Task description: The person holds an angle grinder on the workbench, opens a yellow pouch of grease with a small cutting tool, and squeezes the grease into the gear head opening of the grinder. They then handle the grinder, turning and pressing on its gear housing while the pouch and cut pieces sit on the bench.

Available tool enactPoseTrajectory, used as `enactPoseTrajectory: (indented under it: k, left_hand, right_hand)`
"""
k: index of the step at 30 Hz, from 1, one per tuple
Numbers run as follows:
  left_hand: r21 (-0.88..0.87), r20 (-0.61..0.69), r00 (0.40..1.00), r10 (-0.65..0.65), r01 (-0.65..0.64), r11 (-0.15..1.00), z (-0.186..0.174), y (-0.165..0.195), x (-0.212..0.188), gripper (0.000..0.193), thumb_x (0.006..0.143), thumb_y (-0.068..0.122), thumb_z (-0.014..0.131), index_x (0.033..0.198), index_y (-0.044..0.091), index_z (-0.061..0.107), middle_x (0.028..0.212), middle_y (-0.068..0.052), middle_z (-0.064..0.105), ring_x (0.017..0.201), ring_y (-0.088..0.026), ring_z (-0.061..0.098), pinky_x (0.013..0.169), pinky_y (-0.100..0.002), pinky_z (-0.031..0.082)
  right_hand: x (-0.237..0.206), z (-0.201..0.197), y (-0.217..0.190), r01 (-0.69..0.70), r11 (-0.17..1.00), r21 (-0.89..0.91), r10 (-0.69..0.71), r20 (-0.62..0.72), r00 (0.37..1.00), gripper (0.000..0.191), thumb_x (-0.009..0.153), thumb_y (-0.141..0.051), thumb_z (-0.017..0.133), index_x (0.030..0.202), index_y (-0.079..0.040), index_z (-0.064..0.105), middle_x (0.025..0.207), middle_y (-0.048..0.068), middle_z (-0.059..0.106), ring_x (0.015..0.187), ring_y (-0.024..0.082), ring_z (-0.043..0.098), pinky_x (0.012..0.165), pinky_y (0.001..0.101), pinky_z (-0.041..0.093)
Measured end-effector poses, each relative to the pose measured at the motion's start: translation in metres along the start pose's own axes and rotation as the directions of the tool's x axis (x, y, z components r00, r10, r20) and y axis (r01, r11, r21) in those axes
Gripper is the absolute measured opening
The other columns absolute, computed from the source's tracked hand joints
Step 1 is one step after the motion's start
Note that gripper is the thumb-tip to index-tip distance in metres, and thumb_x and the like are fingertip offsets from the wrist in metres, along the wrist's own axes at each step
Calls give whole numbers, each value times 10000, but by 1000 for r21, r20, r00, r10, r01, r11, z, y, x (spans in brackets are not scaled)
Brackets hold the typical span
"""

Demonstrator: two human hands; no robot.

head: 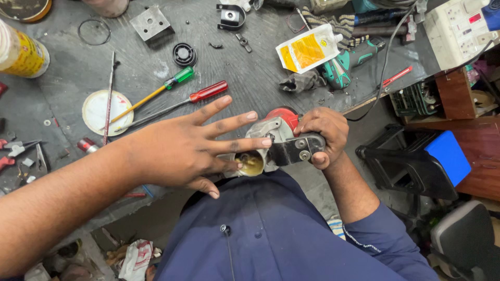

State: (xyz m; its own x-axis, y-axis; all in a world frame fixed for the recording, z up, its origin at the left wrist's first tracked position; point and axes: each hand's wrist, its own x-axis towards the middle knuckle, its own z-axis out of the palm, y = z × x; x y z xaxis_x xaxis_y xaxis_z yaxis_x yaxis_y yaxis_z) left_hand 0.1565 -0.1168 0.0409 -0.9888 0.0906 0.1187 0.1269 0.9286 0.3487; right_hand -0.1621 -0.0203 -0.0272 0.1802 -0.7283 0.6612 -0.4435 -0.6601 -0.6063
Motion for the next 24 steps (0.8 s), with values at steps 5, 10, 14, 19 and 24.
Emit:
enactPoseTrajectory:
  k: [5, 10, 14, 19, 24]
  left_hand:
    - [-19, -215, 937, -277, 280, 960, 27, 41, -8, 598, 904, 666, 586, 1232, 187, 732, 1673, -81, 224, 1560, -387, 93, 1225, -663, 0]
    - [-191, -368, 829, -421, 376, 907, 59, 52, -16, 619, 941, 653, 554, 1378, 244, 713, 1696, -193, 154, 1537, -508, -34, 1212, -648, -81]
    - [-147, -333, 805, -491, 470, 870, 51, 46, -29, 420, 944, 580, 576, 1269, 344, 698, 1702, -169, 207, 1564, -479, 10, 1216, -656, -90]
    - [107, -307, 854, -420, 470, 876, 37, 60, -22, 677, 945, 692, 538, 1336, 148, 637, 1689, -110, 303, 1564, -382, 130, 1218, -633, -52]
    - [335, -297, 857, -421, 507, 794, 41, 86, -6, 819, 923, 740, 473, 1454, 136, 630, 1680, -21, 328, 1578, -278, 141, 1260, -596, -54]
  right_hand:
    - [0, 1, 1, 17, 1000, 6, -17, -13, 1000, 683, 1022, -687, 434, 862, -37, 571, 739, 83, 664, 657, 237, 692, 601, 356, 526]
    - [-2, 0, 1, -20, 1000, -7, 20, 12, 1000, 721, 1020, -716, 419, 874, -27, 571, 752, 92, 671, 689, 237, 700, 629, 360, 533]
    - [0, 1, 2, -39, 999, 15, 39, 23, 999, 743, 1011, -732, 424, 867, -18, 569, 754, 110, 658, 689, 248, 694, 636, 358, 562]
    - [0, 2, 3, -29, 1000, -8, 29, 14, 999, 755, 1009, -736, 409, 856, -16, 573, 738, 105, 660, 677, 253, 698, 623, 352, 554]
    - [0, 3, 3, -24, 1000, -7, 24, 20, 1000, 755, 1015, -739, 400, 865, -17, 562, 738, 110, 662, 673, 247, 697, 622, 345, 551]
